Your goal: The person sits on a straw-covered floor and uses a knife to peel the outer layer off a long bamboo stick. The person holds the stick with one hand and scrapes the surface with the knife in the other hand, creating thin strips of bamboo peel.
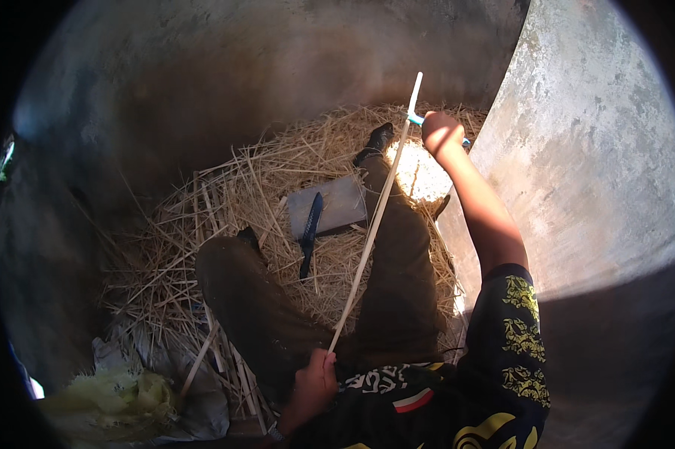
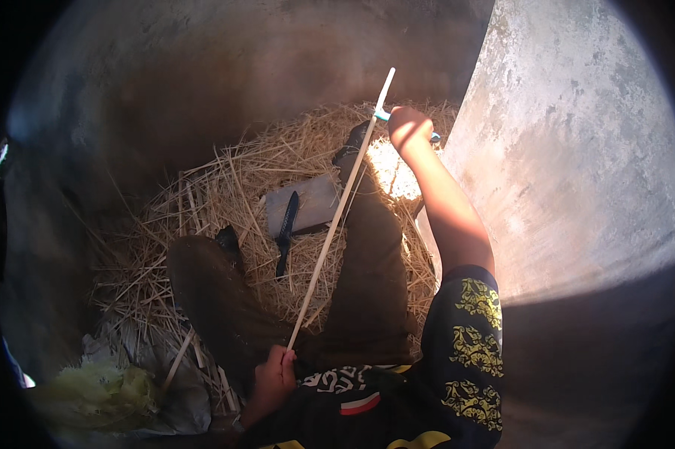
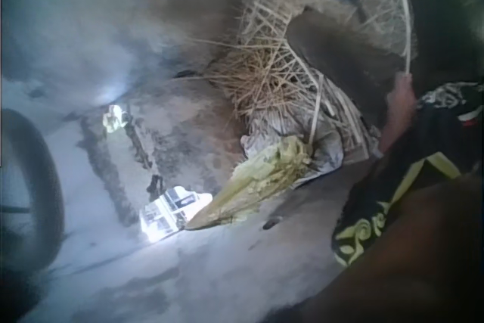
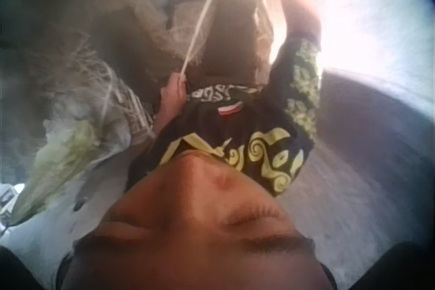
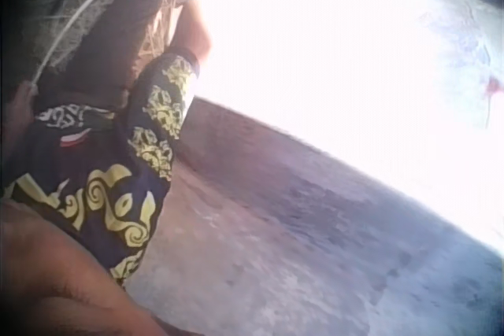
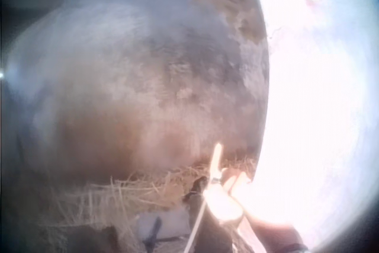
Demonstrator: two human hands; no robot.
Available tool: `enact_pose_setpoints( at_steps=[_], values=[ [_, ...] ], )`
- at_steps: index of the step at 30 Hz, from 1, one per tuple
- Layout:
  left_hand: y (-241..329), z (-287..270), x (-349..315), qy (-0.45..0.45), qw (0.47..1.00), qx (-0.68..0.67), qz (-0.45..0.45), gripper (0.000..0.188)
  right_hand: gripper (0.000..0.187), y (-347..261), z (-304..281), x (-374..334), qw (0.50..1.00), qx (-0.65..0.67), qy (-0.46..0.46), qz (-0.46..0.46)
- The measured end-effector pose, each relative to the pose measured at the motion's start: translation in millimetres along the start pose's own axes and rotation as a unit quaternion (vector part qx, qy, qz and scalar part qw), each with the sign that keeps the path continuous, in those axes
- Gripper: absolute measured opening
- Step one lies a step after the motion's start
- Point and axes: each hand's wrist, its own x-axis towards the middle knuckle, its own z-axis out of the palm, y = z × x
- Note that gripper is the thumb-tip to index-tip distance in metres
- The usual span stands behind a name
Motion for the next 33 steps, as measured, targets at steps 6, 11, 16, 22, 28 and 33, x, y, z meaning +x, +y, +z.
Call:
enact_pose_setpoints(
  at_steps=[6,11,16,22,28,33],
  values=[
    [23.0,-24.8,1.9,0.043,0.999,-0.001,0.001,0.009,0.034,-16.3,-17.3,-1.4,0.941,0.335,0.045,0.027],
    [47.1,-95.2,84.8,0.208,0.868,0.384,0.235,0.021,0.039,-11.5,64.5,-112.0,0.662,0.711,0.000,0.237],
    [51.9,-112.5,153.1,0.298,0.695,0.582,0.299,0.043,0.028,-49.6,137.1,-217.0,0.881,0.457,0.120,-0.005],
    [52.8,-99.7,171.9,0.319,0.632,0.625,0.330,0.042,0.021,-59.3,114.9,-215.4,0.947,0.315,0.025,-0.051],
    [52.3,-93.7,177.2,0.319,0.609,0.657,0.310,0.042,0.023,-49.4,125.2,-217.0,0.912,0.404,0.066,-0.042],
    [48.2,-108.4,176.2,0.224,0.784,0.527,0.239,0.032,0.036,-58.3,102.9,-221.0,0.893,0.445,0.069,-0.011]
  ],
)
